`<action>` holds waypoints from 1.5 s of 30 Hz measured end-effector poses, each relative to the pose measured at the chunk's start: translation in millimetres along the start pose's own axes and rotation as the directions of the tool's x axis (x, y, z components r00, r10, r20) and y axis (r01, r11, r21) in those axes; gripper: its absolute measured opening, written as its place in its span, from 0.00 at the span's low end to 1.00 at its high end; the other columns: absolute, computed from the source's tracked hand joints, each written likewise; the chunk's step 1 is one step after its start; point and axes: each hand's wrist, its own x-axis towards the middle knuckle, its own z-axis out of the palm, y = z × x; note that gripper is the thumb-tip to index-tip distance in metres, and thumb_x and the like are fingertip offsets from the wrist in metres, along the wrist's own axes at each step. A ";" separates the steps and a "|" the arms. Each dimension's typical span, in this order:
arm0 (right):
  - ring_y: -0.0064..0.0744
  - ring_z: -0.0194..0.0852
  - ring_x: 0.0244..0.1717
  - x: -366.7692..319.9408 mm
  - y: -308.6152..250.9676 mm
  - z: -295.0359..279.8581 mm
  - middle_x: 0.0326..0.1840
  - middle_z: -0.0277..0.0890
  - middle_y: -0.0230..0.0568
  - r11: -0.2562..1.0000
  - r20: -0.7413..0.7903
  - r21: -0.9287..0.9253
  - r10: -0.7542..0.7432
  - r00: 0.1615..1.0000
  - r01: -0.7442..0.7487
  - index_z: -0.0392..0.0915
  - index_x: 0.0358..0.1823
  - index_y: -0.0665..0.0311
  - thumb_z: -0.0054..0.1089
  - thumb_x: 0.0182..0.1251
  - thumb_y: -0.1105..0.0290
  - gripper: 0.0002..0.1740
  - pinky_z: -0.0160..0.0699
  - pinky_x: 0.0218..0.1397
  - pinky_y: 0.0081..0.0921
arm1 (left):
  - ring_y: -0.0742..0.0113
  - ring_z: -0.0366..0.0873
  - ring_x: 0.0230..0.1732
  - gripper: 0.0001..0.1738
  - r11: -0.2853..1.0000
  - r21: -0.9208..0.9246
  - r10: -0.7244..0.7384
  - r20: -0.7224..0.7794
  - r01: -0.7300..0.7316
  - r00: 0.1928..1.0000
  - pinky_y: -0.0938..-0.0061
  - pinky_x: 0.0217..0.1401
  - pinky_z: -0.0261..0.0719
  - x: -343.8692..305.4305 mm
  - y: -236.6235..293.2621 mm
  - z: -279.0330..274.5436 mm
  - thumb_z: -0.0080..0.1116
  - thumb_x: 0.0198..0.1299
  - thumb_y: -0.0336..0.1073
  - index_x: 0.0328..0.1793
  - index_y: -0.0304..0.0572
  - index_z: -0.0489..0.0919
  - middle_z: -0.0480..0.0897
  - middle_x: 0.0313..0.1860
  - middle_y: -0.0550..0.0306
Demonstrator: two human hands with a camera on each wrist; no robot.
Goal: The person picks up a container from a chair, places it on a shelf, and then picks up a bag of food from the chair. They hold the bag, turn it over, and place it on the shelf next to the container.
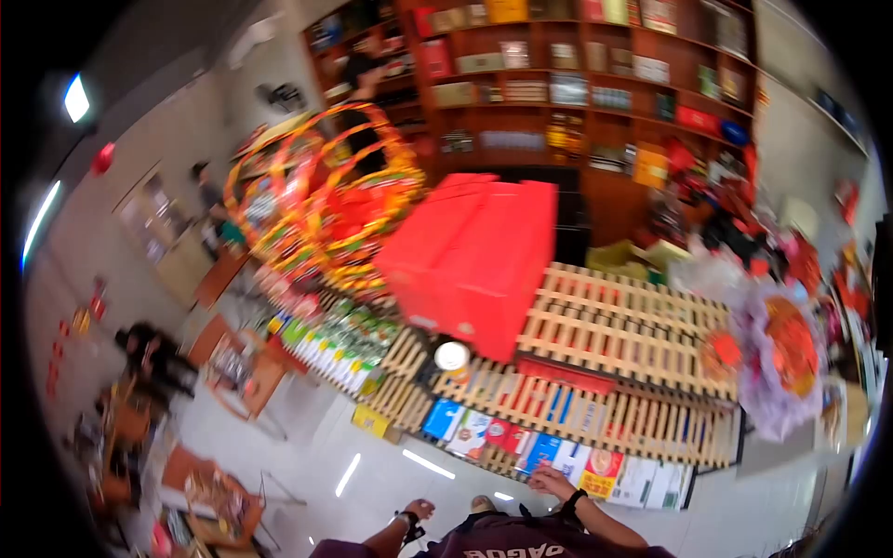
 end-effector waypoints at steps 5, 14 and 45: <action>0.24 0.71 0.18 87.9 72.9 -12.6 0.22 0.75 0.35 0.935 -0.046 -0.352 0.022 0.999 -0.037 0.75 0.32 0.61 0.49 0.63 0.61 0.12 0.68 0.19 0.19 | 0.68 0.80 0.33 0.18 0.955 -0.149 0.251 -0.056 -0.257 0.966 0.75 0.34 0.79 -7.2 22.8 5.9 0.58 0.57 0.47 0.46 0.41 0.77 0.82 0.33 0.57; 0.31 0.76 0.44 133.6 122.9 34.1 0.38 0.80 0.43 0.428 0.263 -0.888 0.171 0.950 0.169 0.79 0.39 0.66 0.55 0.60 0.55 0.20 0.73 0.49 0.32 | 0.70 0.79 0.35 0.18 0.790 -0.608 -0.216 -0.152 0.081 0.965 0.75 0.31 0.74 -62.2 -104.8 -17.6 0.54 0.59 0.48 0.51 0.50 0.75 0.82 0.38 0.60; 0.34 0.77 0.46 337.7 60.9 398.9 0.41 0.80 0.35 0.185 0.590 -0.803 0.386 0.709 0.567 0.80 0.38 0.50 0.60 0.47 0.60 0.14 0.74 0.51 0.30 | 0.57 0.81 0.37 0.18 0.946 -0.315 -0.241 -0.514 0.080 0.823 0.66 0.42 0.79 -77.1 -258.6 -42.0 0.50 0.58 0.47 0.45 0.45 0.82 0.82 0.40 0.46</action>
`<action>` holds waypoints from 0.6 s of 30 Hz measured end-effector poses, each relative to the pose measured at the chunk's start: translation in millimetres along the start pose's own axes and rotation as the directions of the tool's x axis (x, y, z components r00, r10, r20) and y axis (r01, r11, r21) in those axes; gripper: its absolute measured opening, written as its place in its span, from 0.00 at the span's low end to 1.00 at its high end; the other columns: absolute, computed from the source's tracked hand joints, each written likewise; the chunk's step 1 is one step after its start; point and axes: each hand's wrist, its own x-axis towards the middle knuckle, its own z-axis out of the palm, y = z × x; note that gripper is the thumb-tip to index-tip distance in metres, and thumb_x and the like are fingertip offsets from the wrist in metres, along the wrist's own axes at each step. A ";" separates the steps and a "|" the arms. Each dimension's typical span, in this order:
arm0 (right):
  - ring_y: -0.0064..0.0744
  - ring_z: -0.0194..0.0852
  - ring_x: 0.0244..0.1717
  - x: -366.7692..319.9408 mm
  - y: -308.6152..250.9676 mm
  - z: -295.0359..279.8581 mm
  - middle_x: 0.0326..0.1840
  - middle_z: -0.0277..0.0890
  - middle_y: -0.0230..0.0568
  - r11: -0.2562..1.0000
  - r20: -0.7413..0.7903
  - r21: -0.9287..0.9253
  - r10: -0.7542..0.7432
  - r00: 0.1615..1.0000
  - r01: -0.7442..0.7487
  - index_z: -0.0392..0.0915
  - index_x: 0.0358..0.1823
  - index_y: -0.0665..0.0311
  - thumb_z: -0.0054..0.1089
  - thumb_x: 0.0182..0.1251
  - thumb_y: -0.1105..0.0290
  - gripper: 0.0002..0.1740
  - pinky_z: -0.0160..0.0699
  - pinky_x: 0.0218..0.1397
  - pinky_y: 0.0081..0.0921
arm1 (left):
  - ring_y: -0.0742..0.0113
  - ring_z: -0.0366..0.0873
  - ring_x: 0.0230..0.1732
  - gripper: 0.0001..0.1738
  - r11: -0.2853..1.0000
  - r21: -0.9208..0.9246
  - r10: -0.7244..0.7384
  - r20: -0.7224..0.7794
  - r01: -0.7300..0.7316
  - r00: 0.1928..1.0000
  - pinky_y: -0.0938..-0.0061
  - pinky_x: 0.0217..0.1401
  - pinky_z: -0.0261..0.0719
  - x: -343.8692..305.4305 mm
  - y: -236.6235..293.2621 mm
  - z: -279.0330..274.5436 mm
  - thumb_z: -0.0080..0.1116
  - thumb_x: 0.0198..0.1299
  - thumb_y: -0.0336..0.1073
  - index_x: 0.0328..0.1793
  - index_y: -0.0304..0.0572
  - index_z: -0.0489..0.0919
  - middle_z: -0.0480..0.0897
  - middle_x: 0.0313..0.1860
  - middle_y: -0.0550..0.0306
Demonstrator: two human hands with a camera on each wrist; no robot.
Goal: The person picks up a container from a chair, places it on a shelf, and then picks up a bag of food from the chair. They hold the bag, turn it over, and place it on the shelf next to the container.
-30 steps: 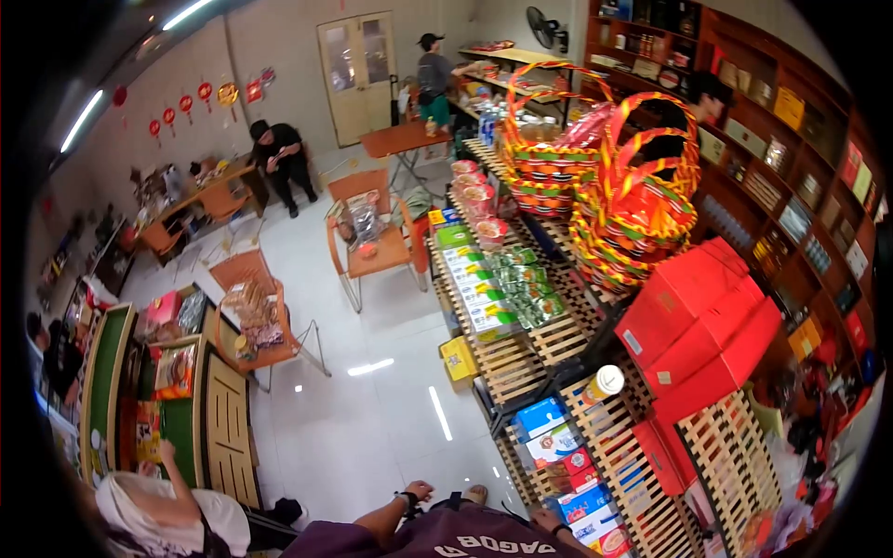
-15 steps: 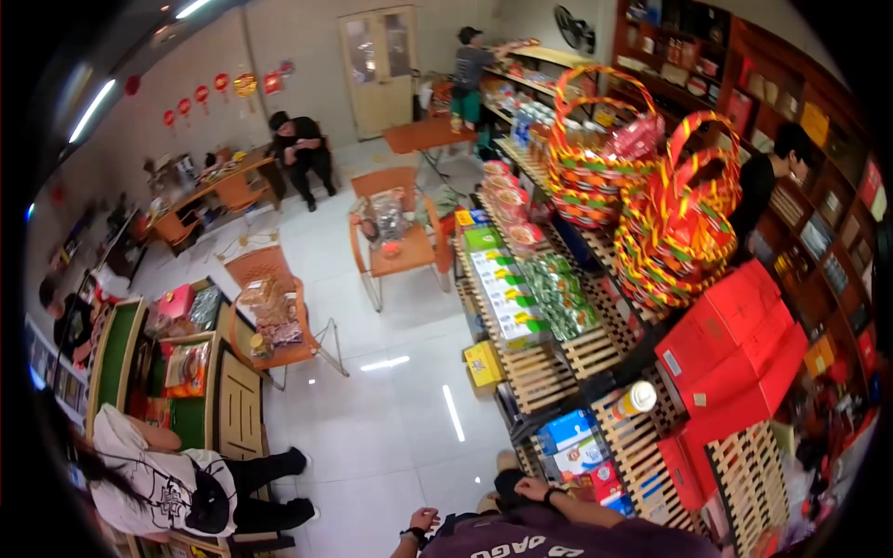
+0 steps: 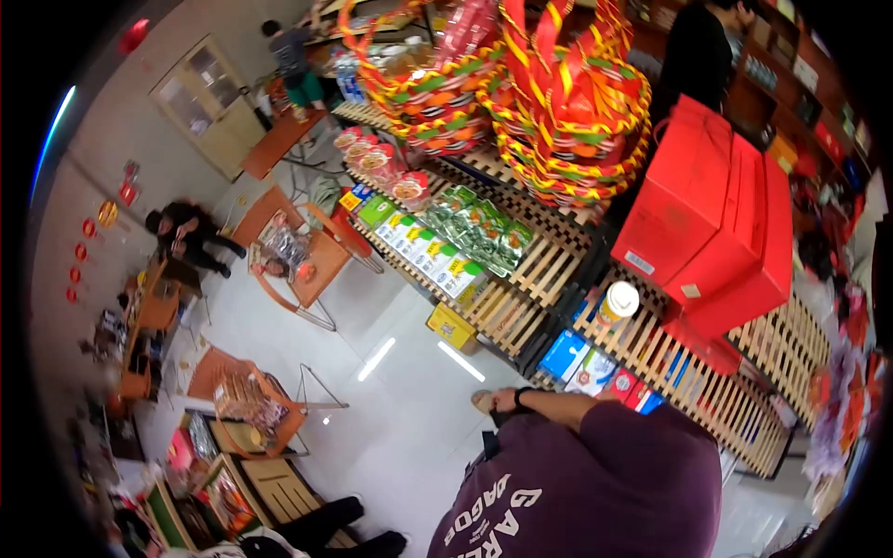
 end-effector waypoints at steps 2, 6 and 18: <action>0.36 0.78 0.43 14.9 -2.6 -30.5 0.40 0.80 0.38 0.992 -0.116 0.130 0.021 0.993 -0.006 0.80 0.37 0.52 0.59 0.50 0.55 0.14 0.75 0.48 0.31 | 0.57 0.81 0.37 0.19 0.968 0.122 0.231 -0.079 -0.221 0.970 0.67 0.42 0.79 57.1 11.2 -27.4 0.50 0.59 0.49 0.44 0.45 0.82 0.82 0.40 0.46; 0.39 0.78 0.45 18.7 -15.2 -59.8 0.40 0.79 0.46 0.994 -0.125 0.104 0.041 0.991 -0.028 0.79 0.36 0.59 0.54 0.56 0.57 0.14 0.75 0.50 0.32 | 0.69 0.81 0.35 0.15 0.902 -0.426 -0.051 0.069 0.075 0.996 0.74 0.32 0.75 93.4 128.0 -110.6 0.50 0.62 0.45 0.47 0.45 0.76 0.82 0.37 0.55; 0.40 0.79 0.43 75.4 0.3 -33.7 0.39 0.81 0.43 0.967 -0.064 0.092 0.242 0.968 -0.236 0.80 0.41 0.57 0.59 0.52 0.51 0.21 0.75 0.50 0.32 | 0.68 0.80 0.36 0.17 0.890 -0.443 -0.001 -0.249 -0.113 0.969 0.72 0.38 0.77 108.8 93.7 -150.0 0.51 0.63 0.45 0.46 0.40 0.78 0.83 0.34 0.56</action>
